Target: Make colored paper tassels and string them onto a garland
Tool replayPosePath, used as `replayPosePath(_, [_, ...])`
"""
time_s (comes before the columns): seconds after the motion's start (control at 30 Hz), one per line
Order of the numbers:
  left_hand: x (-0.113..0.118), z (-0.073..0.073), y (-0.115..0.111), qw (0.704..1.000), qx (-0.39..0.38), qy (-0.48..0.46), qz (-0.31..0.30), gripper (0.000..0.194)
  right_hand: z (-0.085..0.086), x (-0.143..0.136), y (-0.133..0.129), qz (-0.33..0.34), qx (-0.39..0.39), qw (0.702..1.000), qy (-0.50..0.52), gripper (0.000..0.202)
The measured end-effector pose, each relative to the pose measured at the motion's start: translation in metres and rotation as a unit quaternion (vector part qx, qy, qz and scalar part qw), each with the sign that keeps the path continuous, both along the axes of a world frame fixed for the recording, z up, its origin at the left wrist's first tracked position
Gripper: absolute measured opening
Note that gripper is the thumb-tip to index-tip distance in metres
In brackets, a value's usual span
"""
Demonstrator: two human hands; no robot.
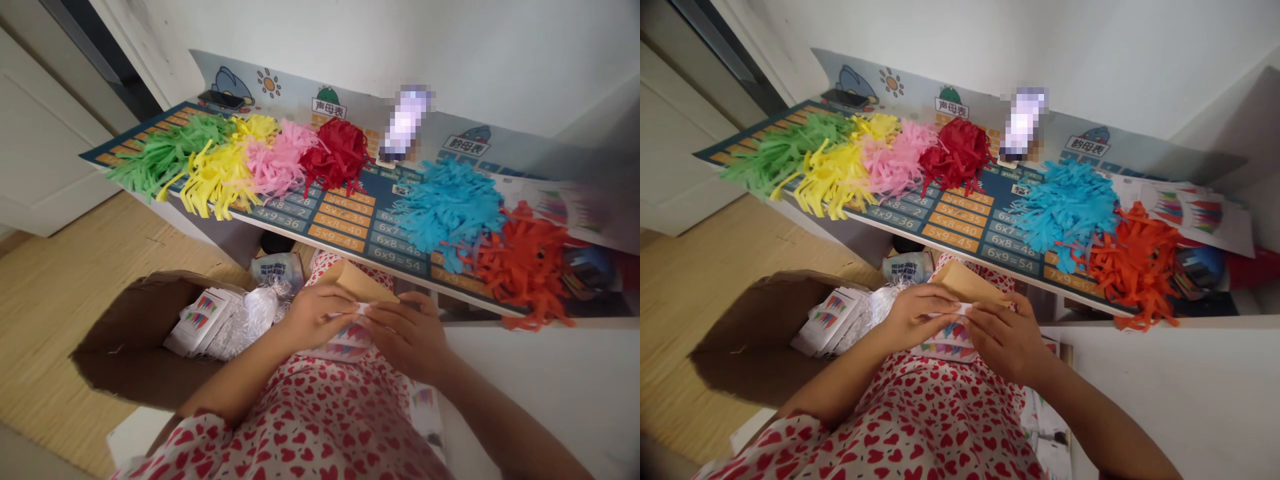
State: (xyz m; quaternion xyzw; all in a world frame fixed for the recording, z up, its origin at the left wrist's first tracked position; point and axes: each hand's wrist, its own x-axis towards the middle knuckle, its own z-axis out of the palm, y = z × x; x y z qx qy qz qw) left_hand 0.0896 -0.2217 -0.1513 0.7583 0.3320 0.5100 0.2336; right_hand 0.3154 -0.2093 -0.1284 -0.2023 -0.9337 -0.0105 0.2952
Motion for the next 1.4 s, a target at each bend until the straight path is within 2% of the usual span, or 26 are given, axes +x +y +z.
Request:
replayPosePath(0.13, [0.0,0.001,0.0,1.0,0.0,0.011,0.0,0.01,0.001,0.001,0.002,0.004,0.015,1.0,-0.007,0.023])
replayPosePath(0.27, [-0.001,0.002,0.001,1.0,-0.001,0.017,-0.003,0.011,0.003,0.002,0.004,0.001,-0.039,0.999,-0.004,0.025])
replayPosePath(0.37, [-0.003,0.001,0.001,1.0,-0.003,0.02,-0.006,0.013,-0.002,0.009,0.006,-0.007,-0.085,0.996,0.02,0.044])
replayPosePath(0.43, [-0.005,0.0,0.001,1.0,0.001,0.018,-0.005,0.013,-0.009,0.014,0.008,-0.049,-0.103,0.992,0.048,0.057])
replayPosePath(0.53, [-0.008,0.0,0.0,1.0,0.003,0.016,-0.003,0.013,-0.025,0.021,0.01,-0.106,-0.206,0.969,0.09,0.063])
replayPosePath(0.6, [-0.009,0.001,-0.001,1.0,0.001,0.017,-0.001,0.013,-0.034,0.023,0.011,-0.1,-0.305,0.94,0.117,0.056])
replayPosePath(0.67, [-0.01,0.002,-0.002,1.0,0.0,0.02,0.0,0.013,-0.04,0.023,0.011,-0.091,-0.356,0.919,0.141,0.041])
replayPosePath(0.8, [-0.011,0.005,-0.002,0.999,-0.015,0.038,0.004,0.016,-0.043,0.019,0.011,-0.089,-0.356,0.911,0.187,0.027])
replayPosePath(1.0, [-0.012,0.006,-0.002,0.998,-0.006,0.062,0.01,0.018,-0.042,0.018,0.011,-0.062,-0.321,0.92,0.214,0.026])
replayPosePath(1.2, [-0.011,0.009,-0.003,0.996,-0.01,0.085,0.014,0.019,-0.04,0.02,0.009,-0.062,-0.313,0.924,0.21,0.024])
replayPosePath(1.4, [-0.012,0.016,-0.002,0.993,0.019,0.114,-0.009,0.021,-0.037,0.019,0.01,-0.041,-0.274,0.938,0.207,0.019])
